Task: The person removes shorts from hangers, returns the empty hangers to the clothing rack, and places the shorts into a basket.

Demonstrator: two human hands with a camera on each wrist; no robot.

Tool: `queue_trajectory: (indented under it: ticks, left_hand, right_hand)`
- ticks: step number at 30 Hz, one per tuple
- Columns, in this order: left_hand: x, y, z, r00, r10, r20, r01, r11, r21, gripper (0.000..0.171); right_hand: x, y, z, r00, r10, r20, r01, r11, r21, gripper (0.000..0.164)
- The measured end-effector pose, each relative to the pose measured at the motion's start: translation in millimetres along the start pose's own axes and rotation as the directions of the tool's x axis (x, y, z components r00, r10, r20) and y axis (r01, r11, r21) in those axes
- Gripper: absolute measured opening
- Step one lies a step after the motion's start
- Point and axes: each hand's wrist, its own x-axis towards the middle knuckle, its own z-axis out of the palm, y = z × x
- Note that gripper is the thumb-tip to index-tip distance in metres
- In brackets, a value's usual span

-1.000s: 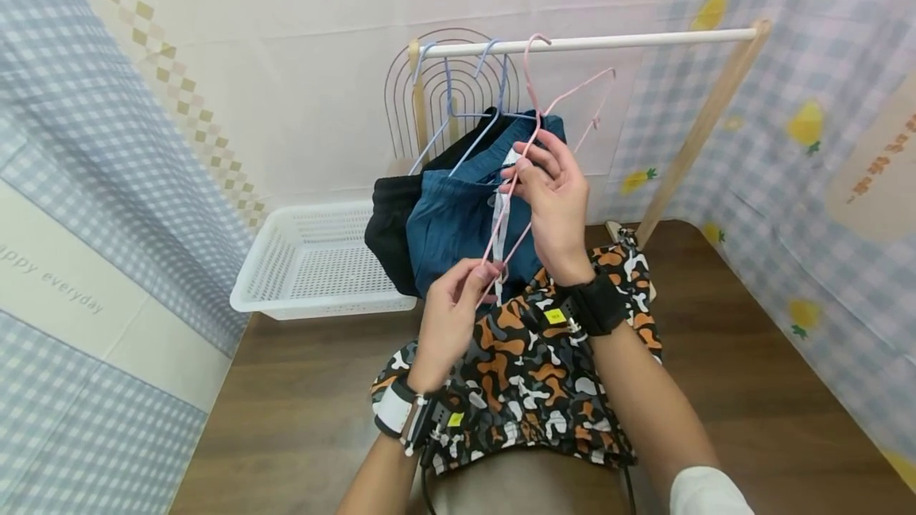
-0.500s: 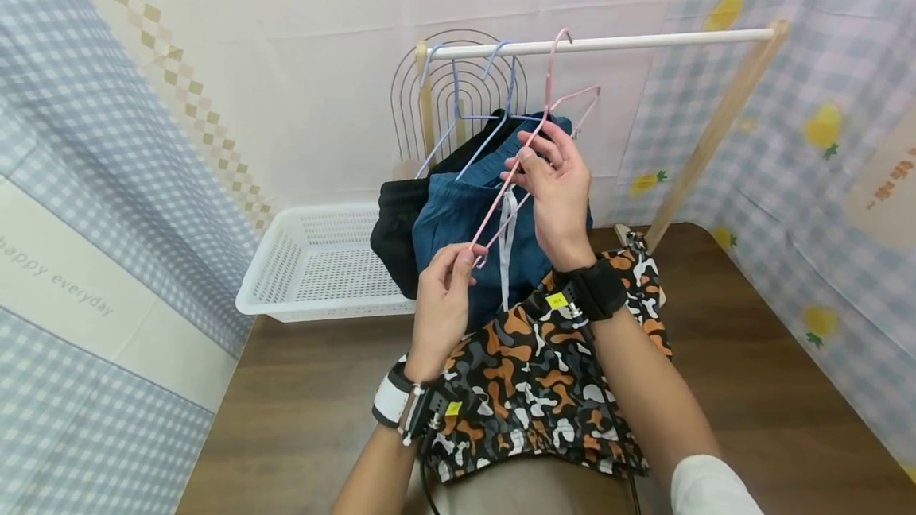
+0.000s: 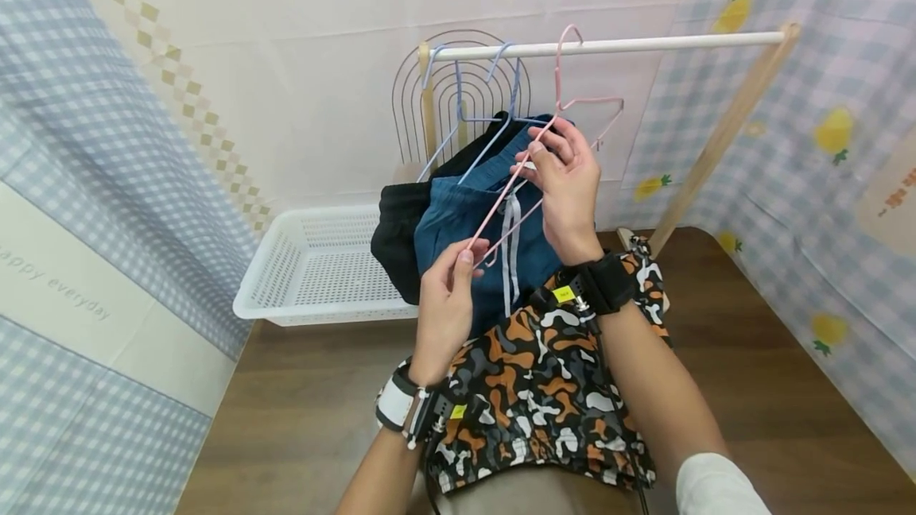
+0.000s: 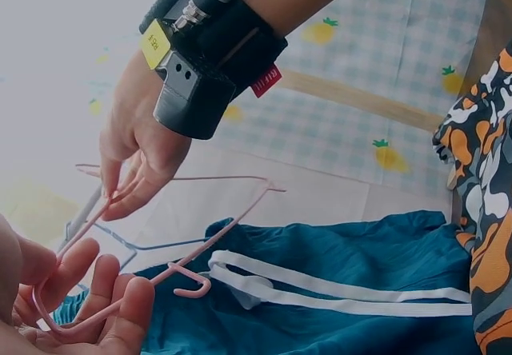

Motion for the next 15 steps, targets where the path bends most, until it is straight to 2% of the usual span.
queue_trajectory:
  ticks: [8, 15]
  left_hand:
    - [8.9, 3.1, 1.4, 0.999, 0.038, 0.007, -0.038, 0.999, -0.012, 0.037]
    - [4.0, -1.4, 2.9, 1.000, 0.007, 0.013, -0.007, 1.000, 0.008, 0.039]
  right_hand:
    - [12.2, -2.5, 2.3, 1.000, -0.022, -0.014, 0.022, 1.000, 0.015, 0.045]
    - [8.3, 5.5, -7.5, 0.998, 0.039, -0.050, -0.037, 0.999, 0.026, 0.047]
